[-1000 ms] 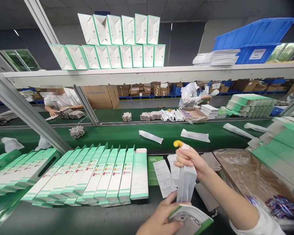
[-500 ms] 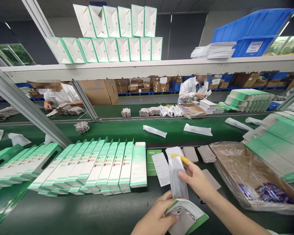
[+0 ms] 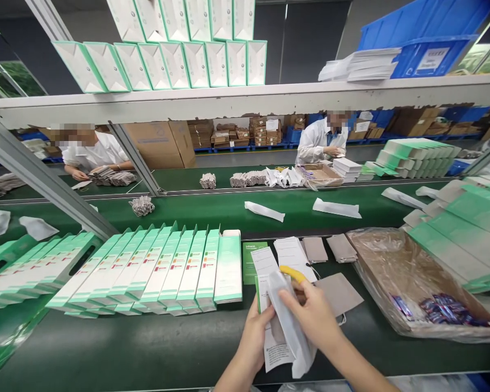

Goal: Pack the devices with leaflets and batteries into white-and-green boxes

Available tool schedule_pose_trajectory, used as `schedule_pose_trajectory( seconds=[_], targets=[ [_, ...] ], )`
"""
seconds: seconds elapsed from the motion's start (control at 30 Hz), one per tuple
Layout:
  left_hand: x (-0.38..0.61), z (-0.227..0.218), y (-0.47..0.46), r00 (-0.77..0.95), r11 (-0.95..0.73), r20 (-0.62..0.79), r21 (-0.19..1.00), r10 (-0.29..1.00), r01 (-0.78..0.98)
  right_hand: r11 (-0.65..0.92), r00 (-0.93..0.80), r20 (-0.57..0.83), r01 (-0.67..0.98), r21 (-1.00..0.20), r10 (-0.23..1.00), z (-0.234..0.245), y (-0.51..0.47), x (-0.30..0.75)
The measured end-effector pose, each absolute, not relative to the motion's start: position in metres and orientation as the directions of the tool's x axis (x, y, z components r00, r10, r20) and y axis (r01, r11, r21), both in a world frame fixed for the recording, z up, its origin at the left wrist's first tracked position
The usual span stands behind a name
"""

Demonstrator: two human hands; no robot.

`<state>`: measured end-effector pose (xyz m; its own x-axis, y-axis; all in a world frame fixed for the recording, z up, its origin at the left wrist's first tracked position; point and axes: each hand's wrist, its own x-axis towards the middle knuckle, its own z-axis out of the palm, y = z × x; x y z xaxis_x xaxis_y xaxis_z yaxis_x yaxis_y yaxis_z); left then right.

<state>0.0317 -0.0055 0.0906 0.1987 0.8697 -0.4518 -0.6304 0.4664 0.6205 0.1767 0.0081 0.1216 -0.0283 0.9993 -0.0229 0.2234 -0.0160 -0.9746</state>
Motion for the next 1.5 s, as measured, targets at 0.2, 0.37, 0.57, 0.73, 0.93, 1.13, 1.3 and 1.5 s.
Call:
schedule_pose_trajectory(
  seconds=[0.2,0.37,0.57,0.73,0.93,1.13,1.3,1.5],
  targets=[
    [0.038,0.085,-0.005,0.209,0.442,-0.418,0.604,0.884,-0.663,0.207,0.159,0.301,0.435,-0.876,0.94,0.079,0.014,0.168],
    [0.044,0.085,-0.005,0.181,0.144,-0.075,0.901,0.981,-0.409,-0.018,-0.037,-0.019,0.038,-0.999,0.999,0.061,0.016,0.177],
    [0.044,0.077,-0.004,0.256,0.014,-0.07,0.977,0.964,0.214,-0.179,0.118,-0.19,-0.098,-0.979,0.975,0.065,-0.003,0.157],
    [0.041,0.074,-0.006,0.344,-0.184,0.024,0.878,0.939,0.441,-0.146,0.131,-0.181,-0.24,-0.96,0.975,0.075,-0.001,0.152],
    [0.015,0.081,-0.013,0.557,-0.238,-0.122,0.814,0.822,0.53,-0.113,0.278,-0.265,-0.463,-0.879,0.923,0.09,0.023,0.181],
    [0.01,0.066,-0.012,0.368,-0.106,-0.187,0.756,0.911,0.646,-0.19,0.214,-0.35,-0.535,-0.823,0.912,0.092,0.021,0.18],
    [0.013,0.06,-0.017,0.423,-0.097,-0.161,0.845,0.892,0.526,-0.218,0.19,-0.378,-0.556,-0.802,0.906,0.095,0.021,0.179],
    [0.015,0.043,-0.022,0.424,-0.142,-0.151,0.799,0.893,0.584,-0.346,0.066,-0.461,-0.569,-0.746,0.885,0.084,0.023,0.182]
  ],
)
